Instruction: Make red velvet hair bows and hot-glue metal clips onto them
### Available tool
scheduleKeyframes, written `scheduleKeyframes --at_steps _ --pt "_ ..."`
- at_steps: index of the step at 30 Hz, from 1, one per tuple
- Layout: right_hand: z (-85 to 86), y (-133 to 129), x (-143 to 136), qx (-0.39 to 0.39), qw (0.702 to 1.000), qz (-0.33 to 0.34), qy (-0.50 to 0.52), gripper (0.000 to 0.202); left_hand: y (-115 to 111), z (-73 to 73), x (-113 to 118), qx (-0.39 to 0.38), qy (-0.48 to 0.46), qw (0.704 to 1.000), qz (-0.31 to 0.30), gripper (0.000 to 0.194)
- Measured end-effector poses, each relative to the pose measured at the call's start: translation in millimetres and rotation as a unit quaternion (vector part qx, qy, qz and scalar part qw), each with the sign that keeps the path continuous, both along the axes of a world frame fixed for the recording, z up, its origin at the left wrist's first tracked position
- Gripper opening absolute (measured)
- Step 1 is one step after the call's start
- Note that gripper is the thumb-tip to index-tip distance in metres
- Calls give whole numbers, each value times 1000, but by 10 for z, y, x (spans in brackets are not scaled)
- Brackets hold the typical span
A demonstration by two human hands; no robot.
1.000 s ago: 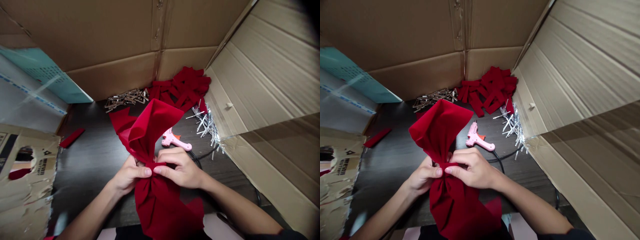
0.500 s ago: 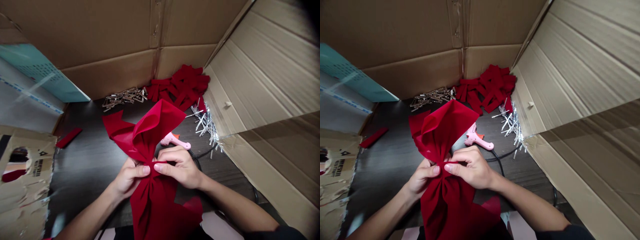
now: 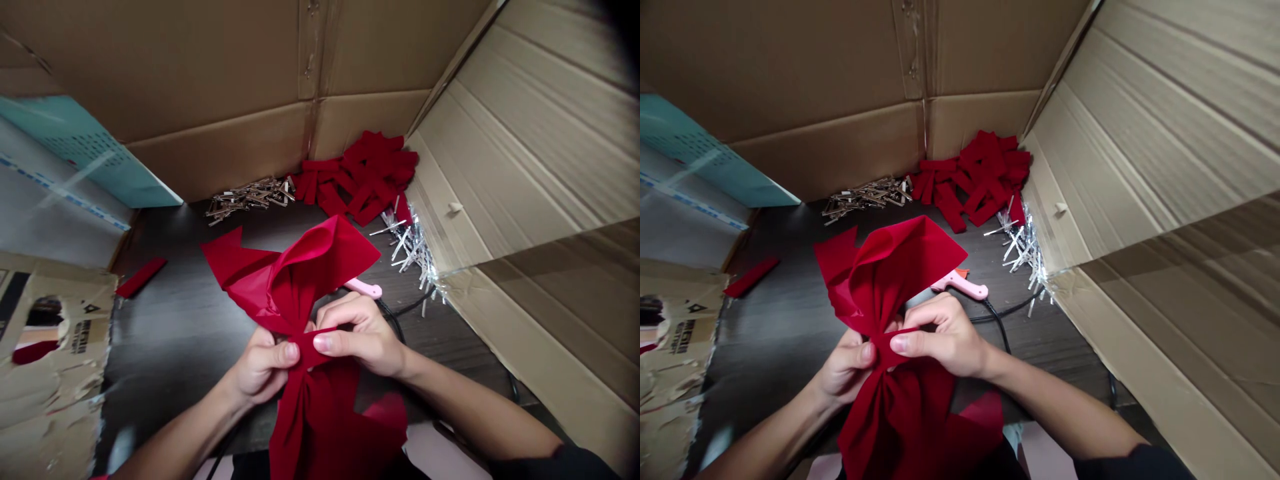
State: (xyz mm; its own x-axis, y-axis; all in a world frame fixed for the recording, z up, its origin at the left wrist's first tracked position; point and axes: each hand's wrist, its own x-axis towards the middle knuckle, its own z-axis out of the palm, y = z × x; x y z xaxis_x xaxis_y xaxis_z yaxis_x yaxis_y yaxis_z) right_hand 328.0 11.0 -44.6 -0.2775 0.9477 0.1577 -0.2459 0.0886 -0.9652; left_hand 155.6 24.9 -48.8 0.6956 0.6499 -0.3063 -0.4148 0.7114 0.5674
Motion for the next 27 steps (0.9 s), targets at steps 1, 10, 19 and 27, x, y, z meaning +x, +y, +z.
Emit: scheduleKeyframes --at_steps 1,10,19,27 --pt "1 -12 -9 6 1000 -6 5 25 -15 6 -1 -4 -7 1000 -2 27" --pt "17 -42 -21 69 996 -36 -32 23 41 63 -65 20 -26 998 -45 20" --pt "-93 45 44 29 995 7 -93 34 170 -3 -135 45 58 996 -50 28" --pt "-128 71 39 -94 992 57 -58 46 153 -101 -164 57 112 992 -22 35"
